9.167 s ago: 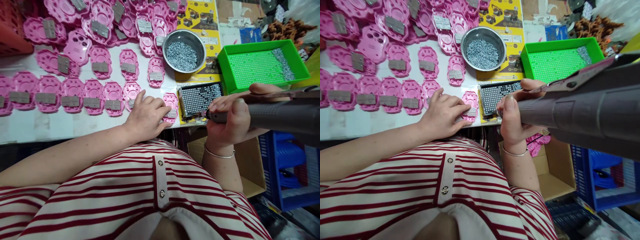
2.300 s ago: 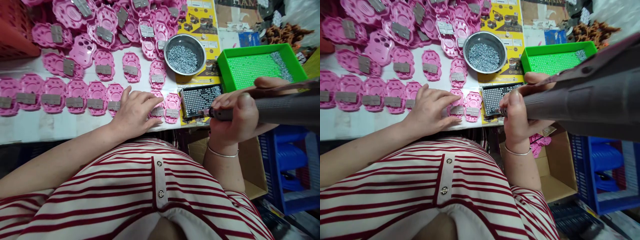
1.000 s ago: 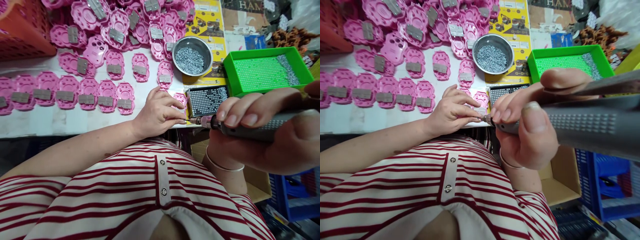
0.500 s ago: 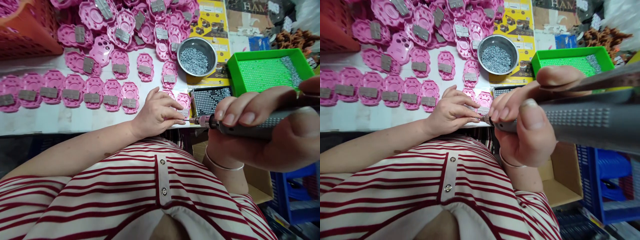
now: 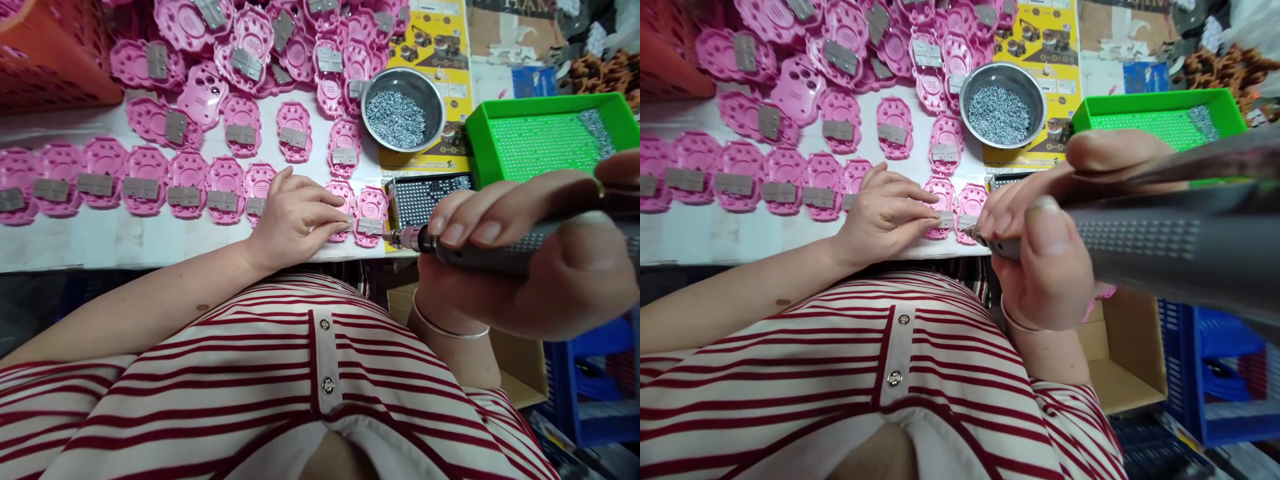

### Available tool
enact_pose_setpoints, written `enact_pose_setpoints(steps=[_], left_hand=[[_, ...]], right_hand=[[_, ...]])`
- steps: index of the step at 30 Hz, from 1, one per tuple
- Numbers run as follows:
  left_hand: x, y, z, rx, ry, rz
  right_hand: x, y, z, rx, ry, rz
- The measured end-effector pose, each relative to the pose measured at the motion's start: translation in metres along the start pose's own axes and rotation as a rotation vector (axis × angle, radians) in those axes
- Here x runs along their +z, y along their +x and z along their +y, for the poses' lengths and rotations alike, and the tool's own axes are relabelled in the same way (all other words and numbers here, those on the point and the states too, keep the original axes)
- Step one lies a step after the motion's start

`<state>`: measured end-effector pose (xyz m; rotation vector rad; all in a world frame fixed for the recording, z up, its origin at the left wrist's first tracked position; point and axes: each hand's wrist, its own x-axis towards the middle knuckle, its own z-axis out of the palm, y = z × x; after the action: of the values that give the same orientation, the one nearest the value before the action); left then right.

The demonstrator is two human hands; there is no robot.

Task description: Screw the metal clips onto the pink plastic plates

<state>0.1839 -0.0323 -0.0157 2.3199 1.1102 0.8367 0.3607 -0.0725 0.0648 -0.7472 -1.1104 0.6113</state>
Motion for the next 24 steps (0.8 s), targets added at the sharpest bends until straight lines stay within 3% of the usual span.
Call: enact_pose_setpoints(steps=[4, 6, 8, 12, 18, 24], left_hand=[[0.001, -0.003, -0.001, 0.021, 0.101, -0.051], [0.004, -0.003, 0.0, 0.082, 0.128, -0.056], [0.006, -0.004, 0.001, 0.134, 0.158, -0.047], [0.009, -0.004, -0.001, 0.173, 0.219, -0.058], [0.011, -0.003, -0.01, 0.249, 0.236, 0.035], [0.009, -0.001, -0.015, 0.295, 0.221, -0.039]], right_hand=[[0.007, -0.007, 0.007, 0.127, -0.039, 0.017], [0.007, -0.006, 0.023, 0.118, -0.075, 0.052], [0.002, -0.004, 0.045, -0.088, -0.052, 0.07], [-0.008, -0.004, 0.072, -0.068, -0.149, 0.068], [0.005, -0.008, 0.049, -0.024, -0.173, 0.081], [0.005, -0.006, 0.047, 0.018, -0.118, 0.073]])
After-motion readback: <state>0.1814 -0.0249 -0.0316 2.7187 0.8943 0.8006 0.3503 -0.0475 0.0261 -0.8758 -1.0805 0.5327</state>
